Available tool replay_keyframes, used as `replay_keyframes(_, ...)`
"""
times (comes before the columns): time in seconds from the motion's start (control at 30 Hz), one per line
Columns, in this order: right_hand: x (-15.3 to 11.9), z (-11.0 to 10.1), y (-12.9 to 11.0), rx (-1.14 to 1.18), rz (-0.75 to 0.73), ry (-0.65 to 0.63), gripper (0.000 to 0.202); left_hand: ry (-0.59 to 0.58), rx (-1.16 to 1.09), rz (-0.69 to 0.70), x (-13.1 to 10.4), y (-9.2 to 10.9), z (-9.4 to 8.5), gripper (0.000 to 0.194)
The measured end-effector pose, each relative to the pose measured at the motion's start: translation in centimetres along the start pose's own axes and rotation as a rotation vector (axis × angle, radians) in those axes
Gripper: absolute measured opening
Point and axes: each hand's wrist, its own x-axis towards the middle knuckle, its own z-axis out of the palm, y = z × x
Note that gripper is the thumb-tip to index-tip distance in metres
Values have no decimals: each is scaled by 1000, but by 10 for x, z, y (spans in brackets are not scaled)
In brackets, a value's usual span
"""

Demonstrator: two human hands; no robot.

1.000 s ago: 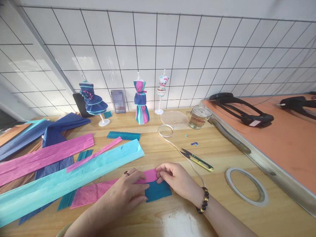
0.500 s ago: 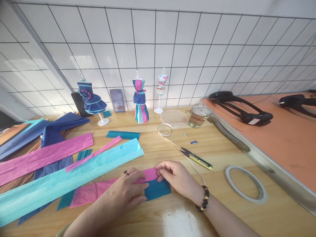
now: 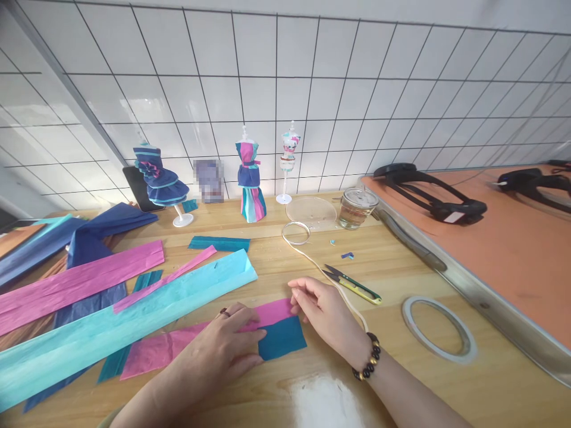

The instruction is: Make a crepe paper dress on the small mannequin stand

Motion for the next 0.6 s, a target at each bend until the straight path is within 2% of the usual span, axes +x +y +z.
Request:
replay_keyframes(0.17, 0, -1, 1, -19, 10, 23, 32, 1, 4, 3, 0, 1, -1, 17)
replay_keyframes(0.33, 2, -7, 4, -273, -22, 29, 25, -12, 9, -6, 0, 0, 0, 16)
replay_keyframes(0.5, 4, -11, 6, -293, 3, -135, 27, -29, 3, -18, 0, 1, 0, 15)
replay_keyframes(0.6, 3, -12, 8, -265, 16, -179, 28, -28, -3, -21, 0, 0, 0, 16)
